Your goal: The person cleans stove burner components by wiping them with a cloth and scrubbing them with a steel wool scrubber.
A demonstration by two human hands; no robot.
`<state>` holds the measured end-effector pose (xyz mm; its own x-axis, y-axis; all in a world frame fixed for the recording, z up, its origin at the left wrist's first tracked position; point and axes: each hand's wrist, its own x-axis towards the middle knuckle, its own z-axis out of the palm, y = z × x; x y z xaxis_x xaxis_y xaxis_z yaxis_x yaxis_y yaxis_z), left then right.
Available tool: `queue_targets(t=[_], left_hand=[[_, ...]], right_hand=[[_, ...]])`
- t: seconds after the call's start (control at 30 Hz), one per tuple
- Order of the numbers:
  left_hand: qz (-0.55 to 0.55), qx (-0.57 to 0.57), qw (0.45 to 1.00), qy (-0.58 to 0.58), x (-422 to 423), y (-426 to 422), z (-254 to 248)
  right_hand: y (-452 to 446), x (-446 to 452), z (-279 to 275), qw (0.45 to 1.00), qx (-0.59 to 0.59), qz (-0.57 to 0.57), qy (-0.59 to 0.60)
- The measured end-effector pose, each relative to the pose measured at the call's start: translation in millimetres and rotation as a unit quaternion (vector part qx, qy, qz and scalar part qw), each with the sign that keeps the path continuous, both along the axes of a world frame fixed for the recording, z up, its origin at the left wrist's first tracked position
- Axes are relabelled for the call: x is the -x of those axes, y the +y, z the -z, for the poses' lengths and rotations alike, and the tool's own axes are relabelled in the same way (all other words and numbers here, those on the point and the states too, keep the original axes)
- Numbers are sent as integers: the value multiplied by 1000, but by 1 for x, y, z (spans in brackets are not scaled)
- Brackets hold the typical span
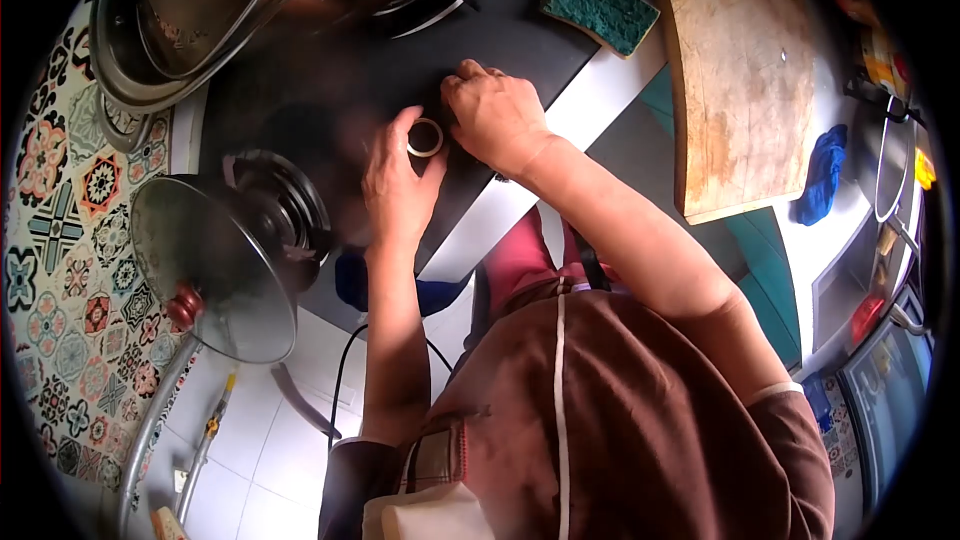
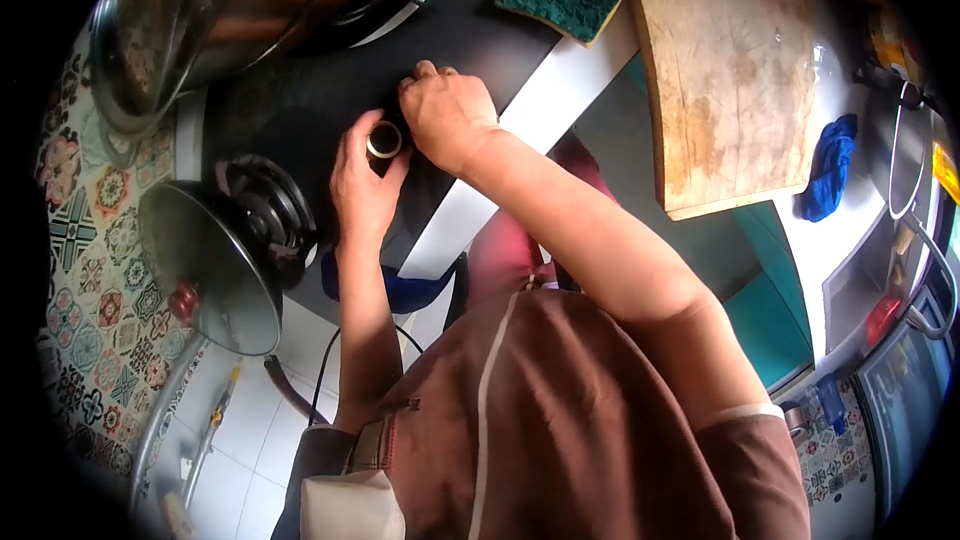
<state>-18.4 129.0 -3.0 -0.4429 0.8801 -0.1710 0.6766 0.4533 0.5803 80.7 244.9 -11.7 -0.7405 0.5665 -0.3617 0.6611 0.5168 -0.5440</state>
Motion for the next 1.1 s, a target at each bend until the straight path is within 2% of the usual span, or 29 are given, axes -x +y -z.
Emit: queue_targets(t=[0.23, 0.47, 0.63, 0.87, 1.0, 1.1], left_hand=[[-8, -20, 1000, -4, -2, -1, 0], [-10, -48, 998, -34, 2, 0, 9], [-2, -50, 998, -29, 3, -2, 9], [-26, -38, 997, -56, 3, -2, 10], [-11, -46, 997, -55, 6, -2, 13], [-3, -34, 997, -63, 8, -3, 10]], right_hand=[[4, 13, 7, 997, -60, 14, 41], [-7, 0, 8, 996, -22, 65, 61], [-7, 1, 12, 994, -51, 63, 72], [-6, 0, 12, 995, -26, 69, 73], [3, 14, 22, 979, -88, 144, 113], [16, -29, 13, 944, 13, 244, 223]])
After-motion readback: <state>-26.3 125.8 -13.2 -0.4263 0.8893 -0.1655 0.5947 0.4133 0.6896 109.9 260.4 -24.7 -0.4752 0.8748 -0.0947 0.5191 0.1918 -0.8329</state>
